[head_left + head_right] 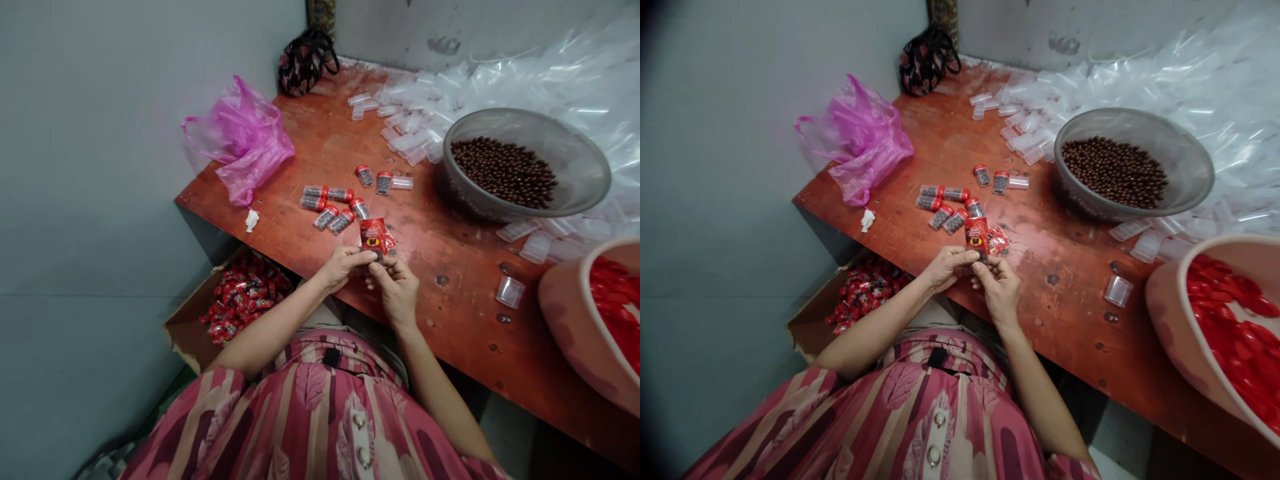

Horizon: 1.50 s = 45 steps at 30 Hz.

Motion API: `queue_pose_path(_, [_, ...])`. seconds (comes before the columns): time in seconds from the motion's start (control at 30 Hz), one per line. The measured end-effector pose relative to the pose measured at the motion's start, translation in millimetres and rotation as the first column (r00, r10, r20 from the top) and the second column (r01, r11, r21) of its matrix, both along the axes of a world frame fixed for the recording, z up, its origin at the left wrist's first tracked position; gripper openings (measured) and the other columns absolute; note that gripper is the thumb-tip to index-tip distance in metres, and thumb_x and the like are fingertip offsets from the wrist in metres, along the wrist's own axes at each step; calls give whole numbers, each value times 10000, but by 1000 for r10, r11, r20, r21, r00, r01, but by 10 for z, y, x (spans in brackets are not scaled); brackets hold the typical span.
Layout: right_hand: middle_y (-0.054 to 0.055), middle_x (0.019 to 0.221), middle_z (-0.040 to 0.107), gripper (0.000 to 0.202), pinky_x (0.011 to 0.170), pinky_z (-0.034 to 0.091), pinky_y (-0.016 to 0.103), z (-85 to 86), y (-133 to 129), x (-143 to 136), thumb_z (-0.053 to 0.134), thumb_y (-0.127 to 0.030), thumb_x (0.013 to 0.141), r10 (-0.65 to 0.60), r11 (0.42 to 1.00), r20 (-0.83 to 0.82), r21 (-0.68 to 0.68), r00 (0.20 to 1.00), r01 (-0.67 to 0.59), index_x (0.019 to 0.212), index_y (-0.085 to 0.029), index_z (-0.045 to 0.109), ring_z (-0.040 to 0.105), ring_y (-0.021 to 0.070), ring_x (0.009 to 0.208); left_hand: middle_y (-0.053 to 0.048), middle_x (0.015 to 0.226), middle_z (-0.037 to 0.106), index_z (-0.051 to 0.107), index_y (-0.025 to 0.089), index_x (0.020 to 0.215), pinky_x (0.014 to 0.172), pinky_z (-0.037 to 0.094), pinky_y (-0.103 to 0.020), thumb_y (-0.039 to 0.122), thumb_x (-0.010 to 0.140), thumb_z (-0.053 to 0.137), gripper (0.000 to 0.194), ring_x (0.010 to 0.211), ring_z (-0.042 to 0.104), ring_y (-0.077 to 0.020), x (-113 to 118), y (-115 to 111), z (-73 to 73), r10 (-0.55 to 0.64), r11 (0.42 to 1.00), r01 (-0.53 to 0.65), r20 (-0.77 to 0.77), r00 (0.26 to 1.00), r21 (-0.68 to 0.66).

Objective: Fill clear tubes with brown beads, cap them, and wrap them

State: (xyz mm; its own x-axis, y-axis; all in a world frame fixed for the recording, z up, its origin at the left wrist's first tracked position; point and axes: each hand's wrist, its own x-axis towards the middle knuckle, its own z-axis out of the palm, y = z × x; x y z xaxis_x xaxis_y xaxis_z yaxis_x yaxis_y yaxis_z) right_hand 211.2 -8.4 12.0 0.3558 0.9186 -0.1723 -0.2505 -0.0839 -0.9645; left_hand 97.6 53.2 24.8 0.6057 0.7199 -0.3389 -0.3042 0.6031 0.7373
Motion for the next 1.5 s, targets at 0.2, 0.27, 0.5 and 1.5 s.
queue_pose_path(0.2, [-45,666,687,390,538,569,262,11,-5,55,798,-296,642,137,989,-81,76,987,-131,941,-221,560,646,126,531,-11,563,606,654,79,676,459,441,-238,367,583,817,344,459,530,-94,14,-90,52,190,979,-188,19,982,-74])
queue_pose_path(0.27, [-15,763,718,408,605,594,290,36,-16,81,783,-314,671,195,978,-71,86,978,-189,1007,-219,572,682,141,620,-23,604,635,661,77,685,482,450,-233,347,558,833,344,495,552,-96,-9,-105,73,240,966,-237,26,970,-101])
queue_pose_path(0.5, [-63,564,655,332,436,531,226,44,36,28,795,-366,639,160,987,-39,28,986,-159,804,-216,549,600,111,427,-49,642,654,692,58,685,657,527,-272,332,599,833,320,609,617,-123,-131,-297,17,173,980,-167,51,984,-105])
queue_pose_path(1.5, [14,808,689,273,553,524,224,-45,128,627,702,-417,751,-40,997,217,-56,975,53,883,-191,623,642,114,643,-65,1360,563,695,248,1058,1104,349,-479,314,897,533,238,1315,455,-250,275,358,-551,659,201,572,-542,522,795])
